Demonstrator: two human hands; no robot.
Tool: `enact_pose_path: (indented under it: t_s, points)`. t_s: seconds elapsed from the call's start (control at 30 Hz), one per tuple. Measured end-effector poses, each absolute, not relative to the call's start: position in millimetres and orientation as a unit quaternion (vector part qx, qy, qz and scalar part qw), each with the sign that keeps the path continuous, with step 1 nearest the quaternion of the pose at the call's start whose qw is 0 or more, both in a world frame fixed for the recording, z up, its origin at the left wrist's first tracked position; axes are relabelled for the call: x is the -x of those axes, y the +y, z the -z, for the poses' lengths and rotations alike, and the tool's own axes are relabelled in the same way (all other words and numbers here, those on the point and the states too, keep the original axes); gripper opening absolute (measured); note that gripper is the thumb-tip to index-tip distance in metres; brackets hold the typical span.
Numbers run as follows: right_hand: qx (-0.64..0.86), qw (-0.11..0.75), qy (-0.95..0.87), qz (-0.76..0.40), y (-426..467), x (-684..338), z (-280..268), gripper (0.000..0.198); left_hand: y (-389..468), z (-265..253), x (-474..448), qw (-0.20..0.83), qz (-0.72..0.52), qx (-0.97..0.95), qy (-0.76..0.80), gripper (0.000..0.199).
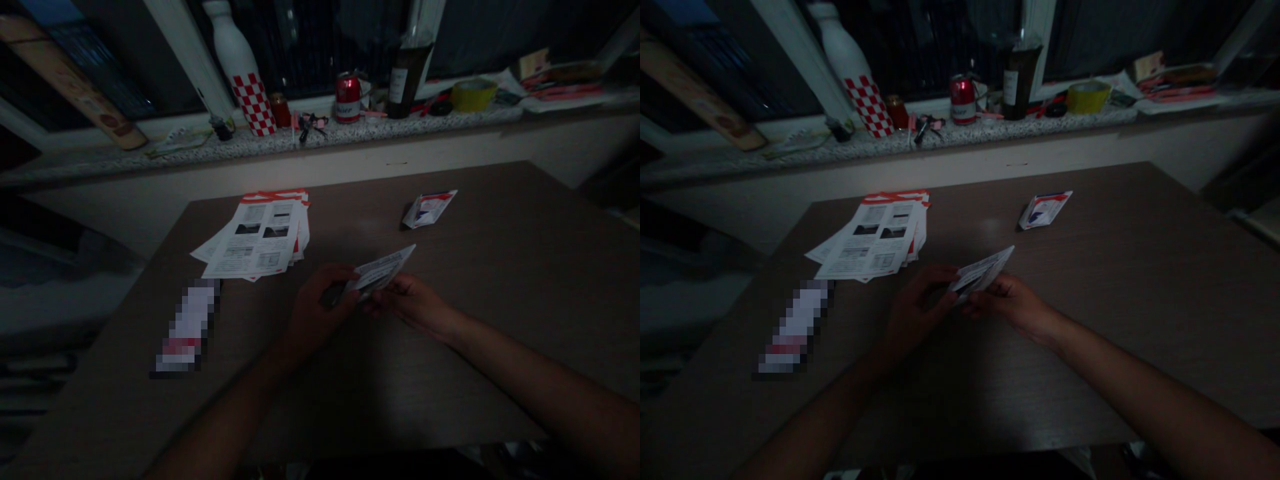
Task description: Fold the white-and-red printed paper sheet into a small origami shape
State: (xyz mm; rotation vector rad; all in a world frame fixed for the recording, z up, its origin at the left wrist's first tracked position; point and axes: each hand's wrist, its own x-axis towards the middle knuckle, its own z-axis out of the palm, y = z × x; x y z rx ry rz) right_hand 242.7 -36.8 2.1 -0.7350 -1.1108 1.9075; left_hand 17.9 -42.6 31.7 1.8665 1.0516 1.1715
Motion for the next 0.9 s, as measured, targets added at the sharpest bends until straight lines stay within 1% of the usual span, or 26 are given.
enact_pose_path:
  t_s: [0.23,0.47,0.7,0.8,0.9]
  points:
    - [0.296,0.404,-0.455,-0.736,-35.9,-242.8,-4.6,0.027,-41.5,-33.0,-17.7,0.340,-0.465,-0.709,0.408,0.017]
    - [0.291,0.397,-0.469,-0.733,-36.7,-245.4,-1.6,0.026,-40.4,-32.6,-15.7,0.372,-0.471,-0.677,0.426,0.018]
    - [0.314,0.401,-0.479,-0.715,-35.3,-249.0,-0.7,0.026,-39.9,-30.7,-12.0,0.408,-0.427,-0.689,0.421,0.036]
    - [0.315,0.398,-0.488,-0.710,-34.6,-250.3,-3.8,0.026,-39.7,-29.2,-10.8,0.433,-0.431,-0.683,0.401,0.044]
    - [0.318,0.404,-0.496,-0.700,-34.3,-250.9,-6.1,0.024,-40.2,-29.6,-10.6,0.436,-0.438,-0.683,0.389,0.049]
